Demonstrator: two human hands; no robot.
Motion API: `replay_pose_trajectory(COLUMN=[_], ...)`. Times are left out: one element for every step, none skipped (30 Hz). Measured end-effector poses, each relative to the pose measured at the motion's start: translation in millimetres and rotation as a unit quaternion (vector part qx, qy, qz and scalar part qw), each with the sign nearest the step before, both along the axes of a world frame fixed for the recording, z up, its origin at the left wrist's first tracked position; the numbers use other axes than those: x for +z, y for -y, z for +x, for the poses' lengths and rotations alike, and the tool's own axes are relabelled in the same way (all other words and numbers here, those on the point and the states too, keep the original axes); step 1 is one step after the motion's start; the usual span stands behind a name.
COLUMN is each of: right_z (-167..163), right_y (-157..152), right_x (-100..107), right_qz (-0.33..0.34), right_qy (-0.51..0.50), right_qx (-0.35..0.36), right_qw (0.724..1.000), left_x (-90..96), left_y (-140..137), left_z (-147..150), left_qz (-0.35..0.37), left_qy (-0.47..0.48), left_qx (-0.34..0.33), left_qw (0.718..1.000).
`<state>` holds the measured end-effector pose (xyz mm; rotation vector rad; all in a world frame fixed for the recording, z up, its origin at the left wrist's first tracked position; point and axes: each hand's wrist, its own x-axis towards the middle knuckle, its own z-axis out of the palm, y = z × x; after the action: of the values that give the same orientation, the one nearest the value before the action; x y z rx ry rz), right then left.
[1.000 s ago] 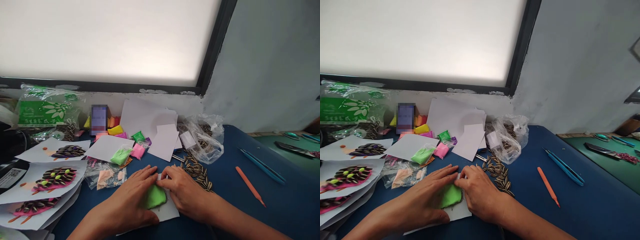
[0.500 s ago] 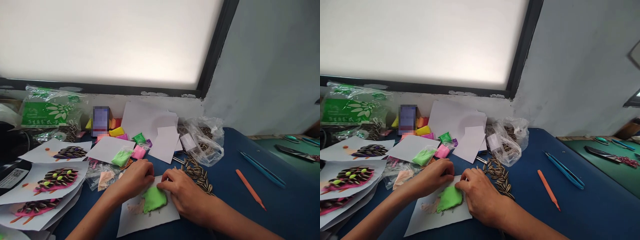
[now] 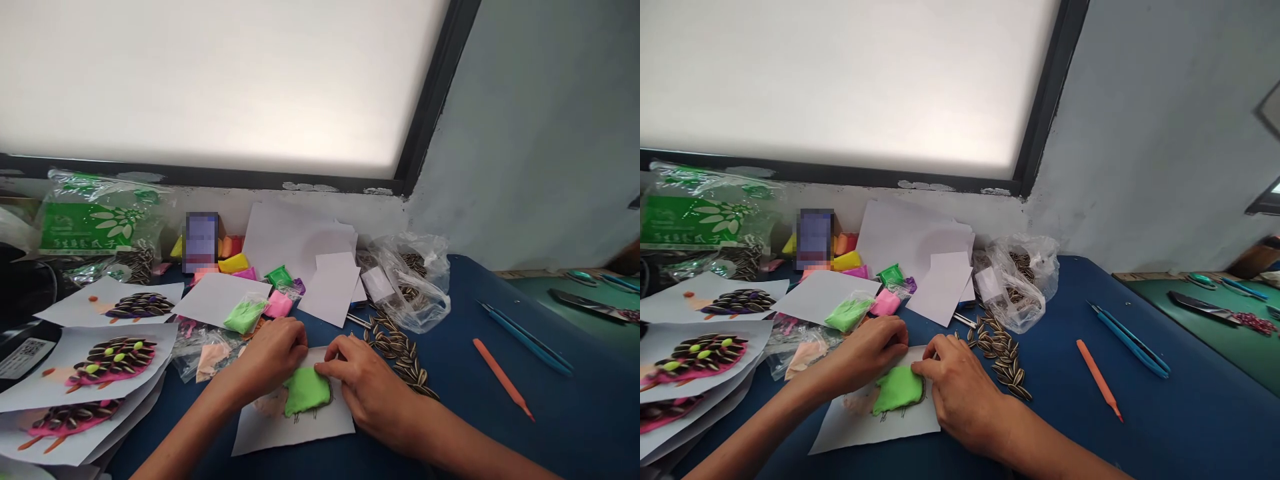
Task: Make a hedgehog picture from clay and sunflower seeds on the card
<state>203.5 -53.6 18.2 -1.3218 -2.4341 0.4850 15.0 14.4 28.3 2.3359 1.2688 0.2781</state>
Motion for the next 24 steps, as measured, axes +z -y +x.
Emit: replay_pose_trajectory(right_z=[0, -1, -2, -3, -3, -4, -5, -5, -5, -5, -5, -5, -4, -4, -4, -3, -3, -3, -3, -3, -3, -3, -3, -3], right_y=[2, 4, 5, 7, 9, 10, 11, 11, 11, 11, 11, 11, 11, 11, 11, 11, 12, 12, 13, 13, 14, 15, 15, 16], right_x=[0, 0, 0, 0, 0, 0, 0, 0, 0, 0, 0, 1, 1, 1, 1, 2, 2, 2, 2, 2, 3, 3, 3, 3], right_qz=[-0.001, 0.001, 0.002, 0.004, 0.006, 0.006, 0.005, 0.004, 0.001, -0.001, -0.004, -0.007, -0.011, -0.014, -0.016, -0.016, -0.015, -0.013, -0.011, -0.010, -0.009, -0.010, -0.010, -0.011], right_qy=[-0.001, -0.002, -0.003, -0.004, -0.004, -0.004, -0.004, -0.005, -0.005, -0.005, -0.004, -0.004, -0.005, -0.007, -0.008, -0.008, -0.008, -0.009, -0.011, -0.014, -0.017, -0.020, -0.023, -0.025], right_qx=[-0.003, -0.008, -0.011, -0.016, -0.020, -0.023, -0.025, -0.027, -0.029, -0.031, -0.032, -0.033, -0.033, -0.034, -0.034, -0.034, -0.035, -0.036, -0.035, -0.035, -0.035, -0.035, -0.036, -0.036], right_qw=[1.000, 1.000, 1.000, 1.000, 1.000, 1.000, 1.000, 1.000, 1.000, 1.000, 0.999, 0.999, 0.999, 0.999, 0.999, 0.999, 0.999, 0.999, 0.999, 0.999, 0.999, 0.999, 0.999, 0.999], left_x=[0.6, 1.1, 1.1, 0.5, -0.9, -2.8, -5.3, -7.8, -10.3, -12.4, -14.0, -15.0, -15.6, -15.9, -16.0, -16.0, -16.2, -16.4, -16.8, -17.3, -17.9, -18.6, -19.4, -20.1], left_y=[0, 0, 0, 0, 0, 0, -1, -1, -2, -3, -3, -4, -5, -6, -6, -6, -6, -6, -5, -4, -3, -2, -1, 0], left_z=[0, -1, -1, -1, -1, 0, 0, 1, 2, 3, 4, 4, 3, 2, 1, -1, -2, -3, -4, -4, -4, -3, -2, -2], left_qz=[-0.005, -0.012, -0.018, -0.019, -0.011, 0.004, 0.022, 0.041, 0.044, 0.028, 0.004, -0.024, -0.049, -0.069, -0.081, -0.088, -0.093, -0.094, -0.093, -0.090, -0.083, -0.074, -0.063, -0.053], left_qy=[-0.002, -0.004, -0.006, -0.003, 0.005, 0.021, 0.043, 0.071, 0.097, 0.118, 0.131, 0.141, 0.149, 0.157, 0.167, 0.177, 0.186, 0.193, 0.196, 0.197, 0.197, 0.198, 0.199, 0.201], left_qx=[0.001, 0.003, 0.004, 0.003, -0.001, -0.011, -0.023, -0.041, -0.059, -0.072, -0.082, -0.090, -0.096, -0.102, -0.108, -0.111, -0.114, -0.115, -0.115, -0.113, -0.110, -0.108, -0.107, -0.105], left_qw=[1.000, 1.000, 1.000, 1.000, 1.000, 1.000, 0.999, 0.996, 0.993, 0.990, 0.988, 0.986, 0.983, 0.980, 0.977, 0.974, 0.971, 0.970, 0.969, 0.970, 0.971, 0.971, 0.972, 0.973])
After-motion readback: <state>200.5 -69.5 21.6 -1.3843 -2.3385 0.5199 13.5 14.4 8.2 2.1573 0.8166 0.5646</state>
